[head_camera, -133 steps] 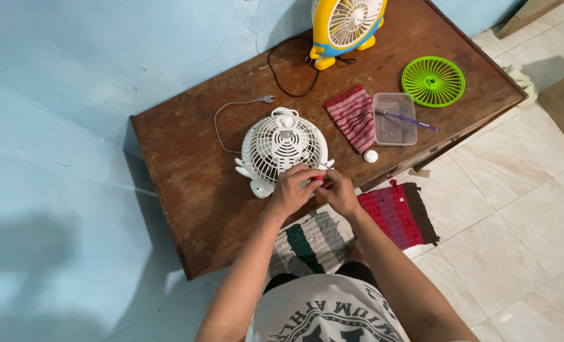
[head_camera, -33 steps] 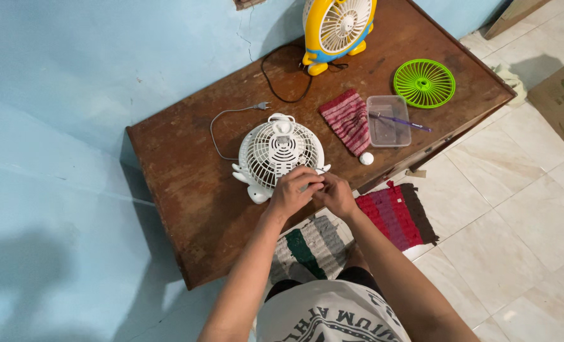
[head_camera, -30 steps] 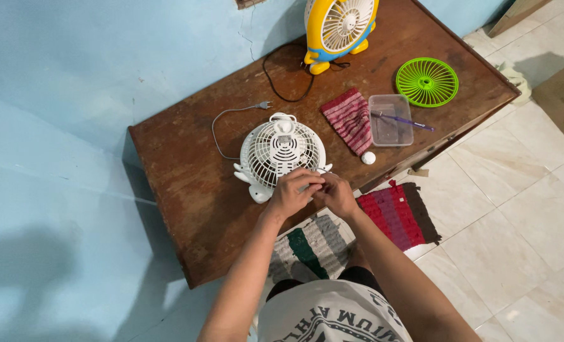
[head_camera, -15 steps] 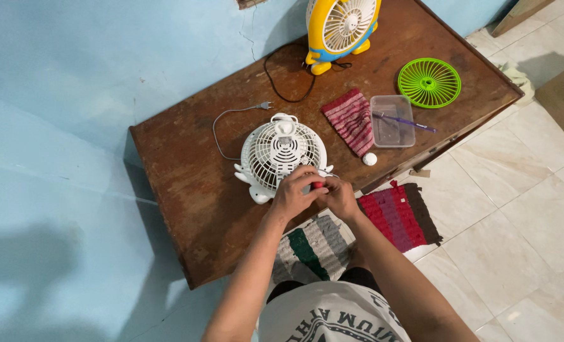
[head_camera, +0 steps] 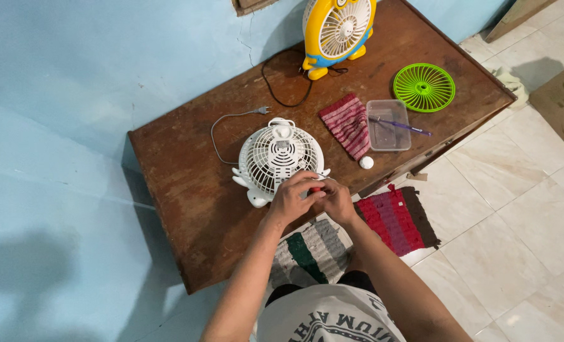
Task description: The person assembles a small white fan on a wooden table. They use a screwdriver to tighten screws on the fan base, attach a green fan guard, and secure a white cap on the rear of the fan.
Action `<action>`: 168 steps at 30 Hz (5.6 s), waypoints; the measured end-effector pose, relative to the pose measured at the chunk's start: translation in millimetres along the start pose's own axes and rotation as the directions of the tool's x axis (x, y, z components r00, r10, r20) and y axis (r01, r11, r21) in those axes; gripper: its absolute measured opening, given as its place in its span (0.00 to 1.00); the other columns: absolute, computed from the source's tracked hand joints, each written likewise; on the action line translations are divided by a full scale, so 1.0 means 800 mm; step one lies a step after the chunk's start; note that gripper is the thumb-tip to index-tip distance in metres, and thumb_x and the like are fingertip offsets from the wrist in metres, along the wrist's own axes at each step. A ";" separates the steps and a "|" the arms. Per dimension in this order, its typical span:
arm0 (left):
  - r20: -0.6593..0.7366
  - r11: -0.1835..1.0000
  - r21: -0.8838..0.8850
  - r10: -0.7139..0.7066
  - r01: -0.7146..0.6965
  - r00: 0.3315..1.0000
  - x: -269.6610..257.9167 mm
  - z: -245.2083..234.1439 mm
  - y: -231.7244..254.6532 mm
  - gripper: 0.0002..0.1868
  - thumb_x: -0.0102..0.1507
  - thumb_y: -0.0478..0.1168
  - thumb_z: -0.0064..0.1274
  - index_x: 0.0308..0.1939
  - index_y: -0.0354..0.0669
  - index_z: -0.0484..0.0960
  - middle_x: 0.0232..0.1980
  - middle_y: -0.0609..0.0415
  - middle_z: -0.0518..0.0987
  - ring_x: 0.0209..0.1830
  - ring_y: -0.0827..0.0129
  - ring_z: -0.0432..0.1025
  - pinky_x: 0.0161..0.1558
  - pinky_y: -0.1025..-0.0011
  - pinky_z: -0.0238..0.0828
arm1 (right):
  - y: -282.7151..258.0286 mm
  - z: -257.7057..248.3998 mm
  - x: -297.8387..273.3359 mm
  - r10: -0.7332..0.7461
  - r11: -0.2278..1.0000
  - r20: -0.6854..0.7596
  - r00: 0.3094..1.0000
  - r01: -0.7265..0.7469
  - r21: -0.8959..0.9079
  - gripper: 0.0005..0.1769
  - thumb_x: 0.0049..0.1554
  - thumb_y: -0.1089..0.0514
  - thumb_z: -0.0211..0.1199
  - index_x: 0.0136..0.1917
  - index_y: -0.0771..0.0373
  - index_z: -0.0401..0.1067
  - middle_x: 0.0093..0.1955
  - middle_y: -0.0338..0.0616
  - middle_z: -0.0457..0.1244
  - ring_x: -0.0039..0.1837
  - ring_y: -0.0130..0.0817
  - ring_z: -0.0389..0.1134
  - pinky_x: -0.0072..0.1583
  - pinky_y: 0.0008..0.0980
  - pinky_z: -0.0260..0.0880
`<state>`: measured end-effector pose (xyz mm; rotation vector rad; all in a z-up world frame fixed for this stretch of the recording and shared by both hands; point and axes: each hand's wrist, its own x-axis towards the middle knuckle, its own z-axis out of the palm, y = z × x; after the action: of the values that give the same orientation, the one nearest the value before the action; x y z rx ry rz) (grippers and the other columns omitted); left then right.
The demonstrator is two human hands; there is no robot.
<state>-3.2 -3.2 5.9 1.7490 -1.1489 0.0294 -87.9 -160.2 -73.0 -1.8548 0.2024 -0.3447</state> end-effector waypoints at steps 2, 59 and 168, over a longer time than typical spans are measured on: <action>-0.013 0.996 -0.040 -0.082 0.081 0.997 0.000 0.001 0.001 0.13 0.58 0.39 0.68 0.45 0.42 0.86 0.44 0.50 0.83 0.44 0.62 0.80 0.45 0.67 0.79 | 0.002 0.001 0.000 0.003 1.000 -0.022 1.000 -0.003 -0.018 0.12 0.52 0.65 0.70 0.49 0.68 0.73 0.45 0.46 0.66 0.46 0.29 0.68 0.48 0.30 0.70; -0.062 1.000 -0.014 0.002 -0.003 0.998 0.003 -0.004 -0.006 0.12 0.57 0.35 0.69 0.42 0.40 0.85 0.42 0.52 0.81 0.42 0.62 0.79 0.44 0.68 0.77 | -0.010 0.004 0.003 -0.069 0.992 -0.026 0.997 0.066 -0.103 0.13 0.51 0.64 0.70 0.50 0.66 0.75 0.44 0.48 0.68 0.44 0.33 0.69 0.46 0.32 0.69; 0.068 0.910 -0.244 -0.328 0.335 0.942 0.251 0.169 0.023 0.13 0.70 0.42 0.53 0.52 0.37 0.85 0.33 0.52 0.85 0.31 0.73 0.79 0.33 0.74 0.74 | 0.002 -0.363 0.188 0.082 0.904 0.116 0.990 -0.123 0.409 0.08 0.57 0.70 0.67 0.52 0.69 0.77 0.50 0.42 0.71 0.53 0.27 0.72 0.57 0.27 0.73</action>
<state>31.8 -238.9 50.9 1.6945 -0.8179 -0.3333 -43.5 -468.7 25.8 -1.4272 0.1461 -0.2045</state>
